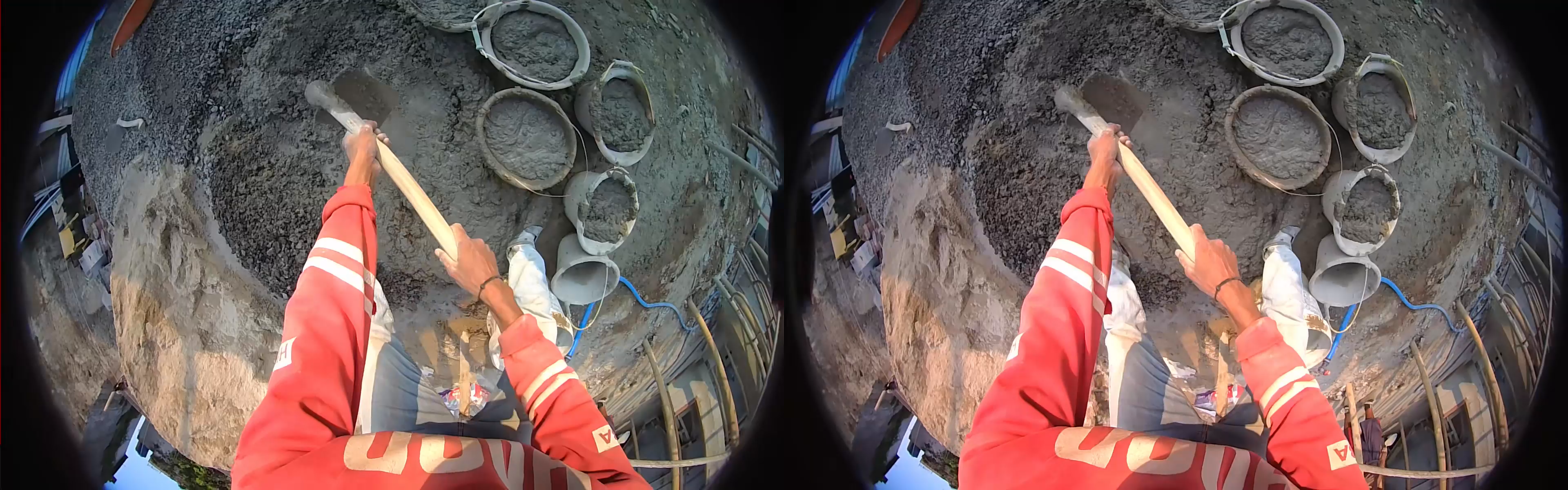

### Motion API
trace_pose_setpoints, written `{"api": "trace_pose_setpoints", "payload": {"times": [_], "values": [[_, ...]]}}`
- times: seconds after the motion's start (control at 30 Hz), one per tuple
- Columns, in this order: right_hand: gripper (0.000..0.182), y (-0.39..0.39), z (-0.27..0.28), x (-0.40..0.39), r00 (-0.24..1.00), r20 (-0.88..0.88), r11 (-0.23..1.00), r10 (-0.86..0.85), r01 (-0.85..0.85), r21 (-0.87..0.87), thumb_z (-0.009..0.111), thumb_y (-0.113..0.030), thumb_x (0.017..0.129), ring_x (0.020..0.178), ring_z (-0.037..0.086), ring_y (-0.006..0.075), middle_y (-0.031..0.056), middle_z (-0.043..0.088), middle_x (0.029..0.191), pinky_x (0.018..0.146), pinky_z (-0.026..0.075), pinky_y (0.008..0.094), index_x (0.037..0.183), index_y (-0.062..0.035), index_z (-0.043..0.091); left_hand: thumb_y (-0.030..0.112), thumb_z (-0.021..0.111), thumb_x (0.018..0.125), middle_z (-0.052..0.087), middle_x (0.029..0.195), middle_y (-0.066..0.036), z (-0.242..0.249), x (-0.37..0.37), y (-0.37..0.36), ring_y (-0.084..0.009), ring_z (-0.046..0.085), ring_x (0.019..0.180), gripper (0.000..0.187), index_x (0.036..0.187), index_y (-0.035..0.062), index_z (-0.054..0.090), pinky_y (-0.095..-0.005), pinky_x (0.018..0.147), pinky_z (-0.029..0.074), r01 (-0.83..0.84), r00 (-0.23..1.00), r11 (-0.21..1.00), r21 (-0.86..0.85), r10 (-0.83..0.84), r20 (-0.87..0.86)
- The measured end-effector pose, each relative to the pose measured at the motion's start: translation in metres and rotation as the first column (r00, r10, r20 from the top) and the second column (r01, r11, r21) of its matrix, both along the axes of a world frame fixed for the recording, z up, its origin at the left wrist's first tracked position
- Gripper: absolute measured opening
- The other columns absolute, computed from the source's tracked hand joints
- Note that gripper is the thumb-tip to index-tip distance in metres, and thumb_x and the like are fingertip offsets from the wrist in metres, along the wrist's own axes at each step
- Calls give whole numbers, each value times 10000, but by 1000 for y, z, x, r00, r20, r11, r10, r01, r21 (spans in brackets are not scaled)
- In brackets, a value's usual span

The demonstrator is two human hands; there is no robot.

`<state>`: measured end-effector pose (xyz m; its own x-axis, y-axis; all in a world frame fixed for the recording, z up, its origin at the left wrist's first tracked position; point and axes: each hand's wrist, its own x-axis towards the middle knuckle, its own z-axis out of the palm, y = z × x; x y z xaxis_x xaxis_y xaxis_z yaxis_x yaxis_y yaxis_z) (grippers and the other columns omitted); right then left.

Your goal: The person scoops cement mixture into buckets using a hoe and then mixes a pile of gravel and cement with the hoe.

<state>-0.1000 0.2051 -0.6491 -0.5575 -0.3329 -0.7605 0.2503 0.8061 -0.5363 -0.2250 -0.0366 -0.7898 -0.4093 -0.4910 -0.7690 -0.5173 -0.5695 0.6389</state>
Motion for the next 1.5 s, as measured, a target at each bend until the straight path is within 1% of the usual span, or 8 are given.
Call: {"api": "trace_pose_setpoints", "payload": {"times": [0.3, 0.4, 0.6, 0.9, 0.97, 1.0, 1.2, 1.5], "values": [[381, -8, -26, -29, 994, -14, 970, -107, 107, 217, 652, -196, 817, 919, 634, 463, 294, 655, 948, 789, 510, 524, 1085, -18, 447, 74, 639, 810, 624, 813, -198, -94, -5, 103, -264, 647, 593, 351, 1051, -95, 447, -374, 464, 533, 576, 811, 734, -360, -457, 366], [379, 1, -18, -1, 986, 21, 961, -165, 156, 229, 651, -187, 816, 925, 630, 472, 314, 646, 943, 797, 506, 530, 1086, -20, 444, 109, 675, 743, 637, 1009, -304, -52, 24, 130, -403, 681, 890, 512, 1137, -96, 420, -450, 701, 579, 781, 614, 540, -315, -570, 545], [348, 4, 15, 80, 953, 128, 913, -275, 217, 345, 627, -161, 816, 899, 616, 499, 333, 633, 912, 784, 491, 542, 1068, -1, 448, 152, 686, 733, 622, 1060, -322, -26, 93, 157, -433, 645, 987, 536, 1146, -82, 439, -437, 887, 534, 828, 469, 561, -20, -672, 573], [414, 9, 35, 138, 867, 231, 864, -442, 342, 370, 669, -220, 799, 932, 621, 480, 323, 630, 940, 815, 496, 515, 1049, 46, 472, 108, 641, 795, 653, 959, -266, -28, 173, 191, -349, 694, 845, 326, 1025, -82, 510, -422, 646, 582, 908, 200, 374, 189, -783, 590], [424, 22, 55, 117, 860, 239, 871, -451, 365, 329, 655, -283, 806, 853, 632, 448, 292, 627, 889, 753, 486, 495, 1006, 60, 507, 138, 642, 774, 648, 872, -230, -88, 208, 187, -331, 690, 750, 335, 975, -111, 543, -389, 622, 570, 764, 432, 543, 348, -832, 349], [424, 34, 63, 110, 848, 227, 853, -478, 388, 348, 655, -283, 806, 853, 632, 448, 292, 627, 889, 753, 486, 495, 1006, 60, 507, 86, 587, 790, 593, 704, -158, -70, 203, 195, -270, 622, 564, 181, 827, -90, 565, -379, 513, 541, 674, 544, 636, 375, -771, 331], [407, 143, 128, 77, 922, 319, 976, -220, 205, 79, 652, -267, 790, 818, 640, 425, 281, 629, 847, 741, 492, 483, 973, 69, 513, 93, 565, 855, 498, 695, -74, 7, 177, 216, -214, 519, 578, 132, 946, 42, 485, -403, 559, 530, 42, 816, 792, 609, -379, 437], [463, 298, 297, 146, 900, 337, 958, -278, 285, 31, 659, -229, 769, 730, 614, 461, 275, 608, 745, 661, 485, 504, 1100, 10, 442, 128, 576, 897, 506, 717, -55, 109, 159, 298, -210, 516, 590, 99, 931, 77, 498, -391, 577, 505, 94, 860, 833, 545, -344, 378]]}}
